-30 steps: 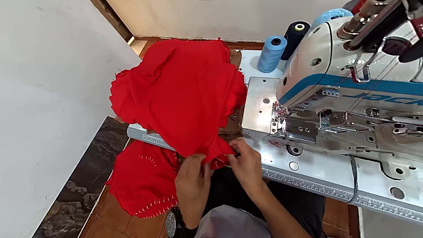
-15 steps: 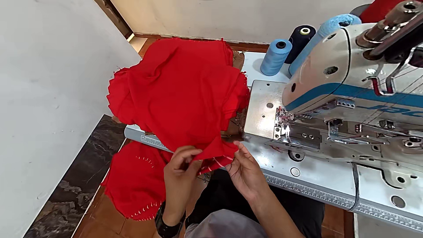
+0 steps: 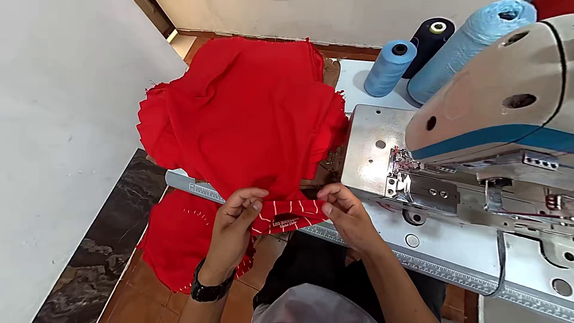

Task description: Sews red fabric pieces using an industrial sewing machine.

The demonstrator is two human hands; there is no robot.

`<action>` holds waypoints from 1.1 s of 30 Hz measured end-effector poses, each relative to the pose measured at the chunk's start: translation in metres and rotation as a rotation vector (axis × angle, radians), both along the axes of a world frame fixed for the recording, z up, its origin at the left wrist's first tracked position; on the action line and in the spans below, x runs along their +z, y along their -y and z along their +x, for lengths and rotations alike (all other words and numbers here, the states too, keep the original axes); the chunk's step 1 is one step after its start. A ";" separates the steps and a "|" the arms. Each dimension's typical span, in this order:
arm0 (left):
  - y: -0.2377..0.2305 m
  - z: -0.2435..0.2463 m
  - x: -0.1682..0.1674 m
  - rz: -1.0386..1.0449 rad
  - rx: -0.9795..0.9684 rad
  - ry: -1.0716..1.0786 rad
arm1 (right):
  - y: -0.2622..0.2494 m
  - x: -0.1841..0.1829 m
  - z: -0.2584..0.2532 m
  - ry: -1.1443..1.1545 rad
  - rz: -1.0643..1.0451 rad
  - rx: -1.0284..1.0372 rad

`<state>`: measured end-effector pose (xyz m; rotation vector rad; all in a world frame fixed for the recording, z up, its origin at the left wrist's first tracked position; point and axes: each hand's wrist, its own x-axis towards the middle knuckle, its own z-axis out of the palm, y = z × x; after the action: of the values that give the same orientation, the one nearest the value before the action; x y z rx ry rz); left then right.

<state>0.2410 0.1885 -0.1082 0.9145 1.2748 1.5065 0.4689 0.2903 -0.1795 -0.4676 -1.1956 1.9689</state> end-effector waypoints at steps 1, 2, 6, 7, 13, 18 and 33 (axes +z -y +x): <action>0.002 -0.001 -0.002 0.013 -0.005 -0.005 | -0.002 -0.002 0.000 -0.005 0.027 0.017; 0.003 -0.003 -0.004 0.022 -0.016 -0.057 | -0.003 -0.002 -0.002 0.013 0.067 0.019; 0.006 0.010 -0.011 0.012 0.086 -0.635 | 0.006 0.000 -0.014 0.232 0.217 -0.201; 0.007 0.015 -0.013 0.036 0.132 -0.767 | 0.009 0.000 -0.016 0.314 0.308 -0.291; 0.013 0.027 -0.002 0.325 0.228 -1.179 | 0.026 -0.005 -0.019 0.555 0.928 -0.836; -0.020 0.033 0.023 0.414 0.240 -1.234 | 0.036 0.004 -0.031 0.541 0.912 -0.845; -0.205 0.145 0.009 0.311 -0.325 -1.113 | 0.024 0.031 0.072 0.756 0.195 -0.908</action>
<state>0.3865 0.3932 -0.0991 2.2274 1.5074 0.9078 0.5412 0.2662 -0.1490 -1.4326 -1.2524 0.8843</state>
